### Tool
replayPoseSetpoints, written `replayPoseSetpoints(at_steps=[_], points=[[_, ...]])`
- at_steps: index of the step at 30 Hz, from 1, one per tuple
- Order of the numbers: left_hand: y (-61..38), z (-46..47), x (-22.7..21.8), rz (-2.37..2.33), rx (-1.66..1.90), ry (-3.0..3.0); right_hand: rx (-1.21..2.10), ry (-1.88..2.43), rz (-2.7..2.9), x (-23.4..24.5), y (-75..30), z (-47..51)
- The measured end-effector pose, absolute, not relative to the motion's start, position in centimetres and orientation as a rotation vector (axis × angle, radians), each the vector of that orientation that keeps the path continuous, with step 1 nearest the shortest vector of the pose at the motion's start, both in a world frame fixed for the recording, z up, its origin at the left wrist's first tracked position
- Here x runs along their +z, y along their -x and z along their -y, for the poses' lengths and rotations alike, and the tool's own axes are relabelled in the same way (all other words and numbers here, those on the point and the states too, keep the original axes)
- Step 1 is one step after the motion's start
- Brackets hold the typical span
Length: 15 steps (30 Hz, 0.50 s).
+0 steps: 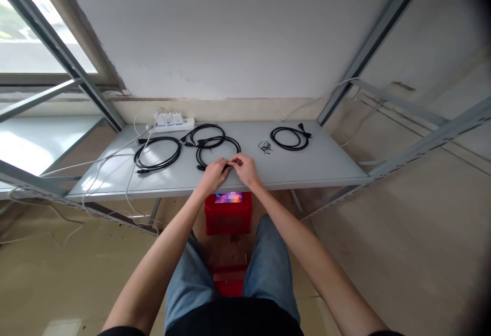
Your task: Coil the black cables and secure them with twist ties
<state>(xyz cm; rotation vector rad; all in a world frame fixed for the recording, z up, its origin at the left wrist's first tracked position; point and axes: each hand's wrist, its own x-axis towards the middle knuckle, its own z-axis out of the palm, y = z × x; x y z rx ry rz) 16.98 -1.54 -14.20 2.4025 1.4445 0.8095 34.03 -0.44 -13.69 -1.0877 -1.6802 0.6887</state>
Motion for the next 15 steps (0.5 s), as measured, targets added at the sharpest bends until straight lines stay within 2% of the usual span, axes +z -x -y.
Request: replayPoseSetpoints(at_steps=[6, 15], points=[[-16.95, 1.56, -14.1, -1.442, 0.77, -2.435, 0.719, 1.103, 1.682, -13.94, -34.32, 0.43], [-17.05, 1.97, -14.02, -1.552, 0.622, -2.509, 0.546, 1.207, 1.703, -14.33, -34.35, 1.1]])
